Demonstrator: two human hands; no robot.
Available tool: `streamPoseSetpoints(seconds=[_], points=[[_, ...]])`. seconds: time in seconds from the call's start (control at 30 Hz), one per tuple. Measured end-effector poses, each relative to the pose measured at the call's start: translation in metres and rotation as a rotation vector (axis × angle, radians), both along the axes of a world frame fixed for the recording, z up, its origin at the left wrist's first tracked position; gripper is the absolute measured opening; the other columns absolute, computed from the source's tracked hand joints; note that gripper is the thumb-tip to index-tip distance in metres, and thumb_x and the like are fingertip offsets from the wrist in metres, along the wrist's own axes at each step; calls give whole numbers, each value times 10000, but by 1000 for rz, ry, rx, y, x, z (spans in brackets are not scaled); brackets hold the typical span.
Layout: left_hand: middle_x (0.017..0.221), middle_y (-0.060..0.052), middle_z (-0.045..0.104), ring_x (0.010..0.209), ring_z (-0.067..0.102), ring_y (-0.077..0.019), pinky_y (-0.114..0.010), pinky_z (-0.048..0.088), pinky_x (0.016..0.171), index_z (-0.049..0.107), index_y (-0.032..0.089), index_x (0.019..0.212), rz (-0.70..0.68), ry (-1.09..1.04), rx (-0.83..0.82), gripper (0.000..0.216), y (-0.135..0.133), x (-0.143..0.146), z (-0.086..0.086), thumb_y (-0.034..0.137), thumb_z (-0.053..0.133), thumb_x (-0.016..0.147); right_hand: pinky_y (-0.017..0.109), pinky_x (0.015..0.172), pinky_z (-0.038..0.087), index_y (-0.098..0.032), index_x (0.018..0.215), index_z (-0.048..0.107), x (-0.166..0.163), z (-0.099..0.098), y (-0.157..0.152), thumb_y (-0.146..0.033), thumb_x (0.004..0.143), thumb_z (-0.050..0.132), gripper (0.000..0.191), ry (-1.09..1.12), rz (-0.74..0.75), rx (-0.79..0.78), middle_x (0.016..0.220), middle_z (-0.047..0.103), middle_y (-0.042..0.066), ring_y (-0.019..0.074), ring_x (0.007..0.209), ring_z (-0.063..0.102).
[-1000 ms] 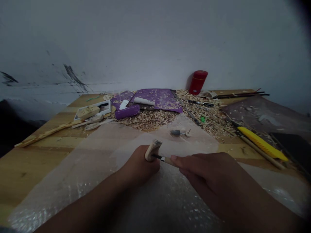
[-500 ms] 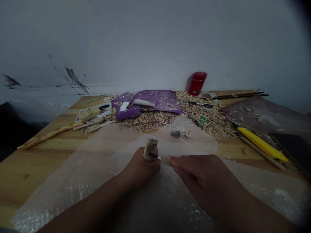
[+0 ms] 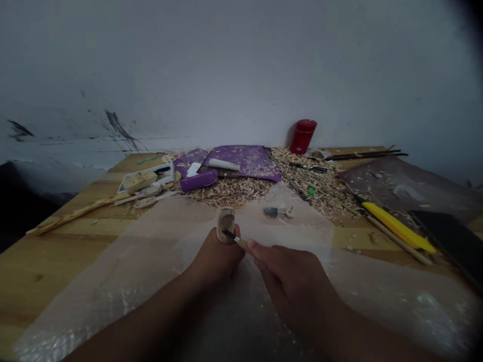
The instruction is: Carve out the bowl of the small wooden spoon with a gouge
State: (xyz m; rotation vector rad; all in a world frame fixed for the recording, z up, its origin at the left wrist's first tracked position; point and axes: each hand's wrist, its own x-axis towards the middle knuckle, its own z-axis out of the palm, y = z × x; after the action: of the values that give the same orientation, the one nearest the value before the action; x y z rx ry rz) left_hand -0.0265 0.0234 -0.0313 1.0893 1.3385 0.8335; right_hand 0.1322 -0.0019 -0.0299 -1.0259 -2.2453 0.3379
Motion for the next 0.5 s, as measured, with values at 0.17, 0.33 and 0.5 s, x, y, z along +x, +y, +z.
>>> streamPoseSetpoints(seconds=[0.17,0.33,0.5], points=[[384,111,314,323,276,-40,-165,210,328,337,203,577,118,-131,-21,220,-2,10,-6,189,553,620,275,726,467,-201,1118,540,-5,-1,4,-156,842,405,310,108,-7,-120,928,670,47,168,819,626],[406,111,289,325,263,-56,-187,262,340,351,213,663,183,-131,-9,188,5,6,-3,276,528,675,248,706,479,-250,1090,557,-1,-2,18,-200,852,414,282,258,-56,-263,985,658,-5,143,842,621],[837,-26,507,682,516,-158,-305,432,642,394,203,1046,302,516,440,379,30,-27,1,266,522,695,260,632,486,-194,1115,561,21,-12,50,-176,799,454,334,189,-258,-324,936,668,27,151,746,625]])
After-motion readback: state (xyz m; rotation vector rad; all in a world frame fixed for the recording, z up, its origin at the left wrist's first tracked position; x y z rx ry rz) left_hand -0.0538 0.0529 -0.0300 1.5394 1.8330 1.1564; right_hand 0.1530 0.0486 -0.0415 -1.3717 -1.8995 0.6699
